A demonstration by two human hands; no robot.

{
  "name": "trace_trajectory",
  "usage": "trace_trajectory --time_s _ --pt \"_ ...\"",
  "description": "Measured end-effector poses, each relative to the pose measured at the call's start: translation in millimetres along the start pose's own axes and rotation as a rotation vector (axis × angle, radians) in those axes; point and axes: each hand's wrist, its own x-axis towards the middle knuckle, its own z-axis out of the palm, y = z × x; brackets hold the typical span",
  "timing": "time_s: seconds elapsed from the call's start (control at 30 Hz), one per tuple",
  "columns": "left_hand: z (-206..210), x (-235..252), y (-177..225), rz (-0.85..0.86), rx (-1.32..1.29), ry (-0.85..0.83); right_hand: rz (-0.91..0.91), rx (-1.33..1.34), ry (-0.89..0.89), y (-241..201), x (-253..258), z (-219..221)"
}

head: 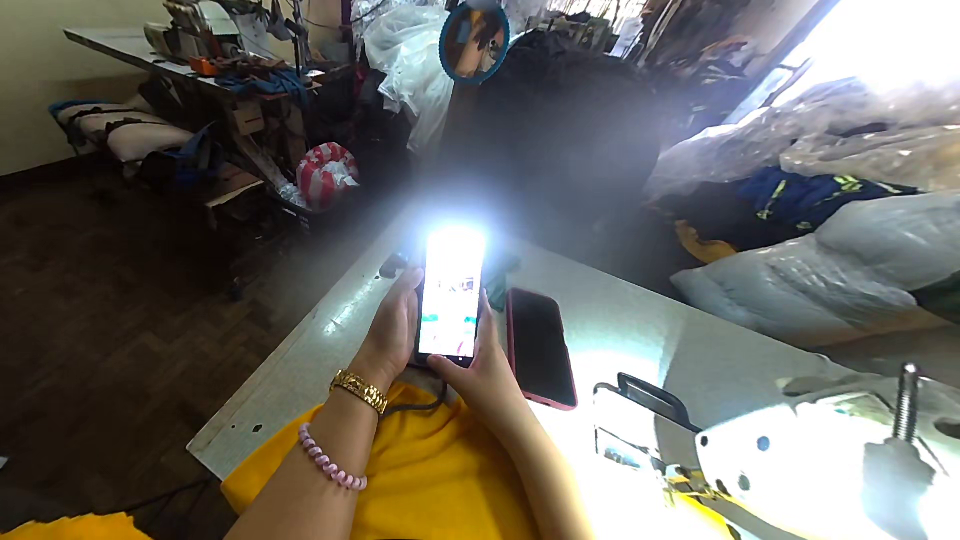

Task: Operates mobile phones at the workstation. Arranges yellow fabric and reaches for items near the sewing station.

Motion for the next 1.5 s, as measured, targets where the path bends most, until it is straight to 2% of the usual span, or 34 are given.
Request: trace_trajectory --time_s 0.93,1.3,1.5 --pt "0.1 1.8 -0.6 -0.017 0.001 0.022 -0.029 0.044 -0.024 4.1 1.0 -0.6" --pt "-0.4 2.6 -1.3 0.001 -0.01 0.005 -0.018 0.035 -0.025 0.9 -0.2 -0.3" --pt "0.1 2.1 -0.6 -0.004 -0.008 0.006 0.034 0.067 -0.085 -1.0 -0.6 -6.1"
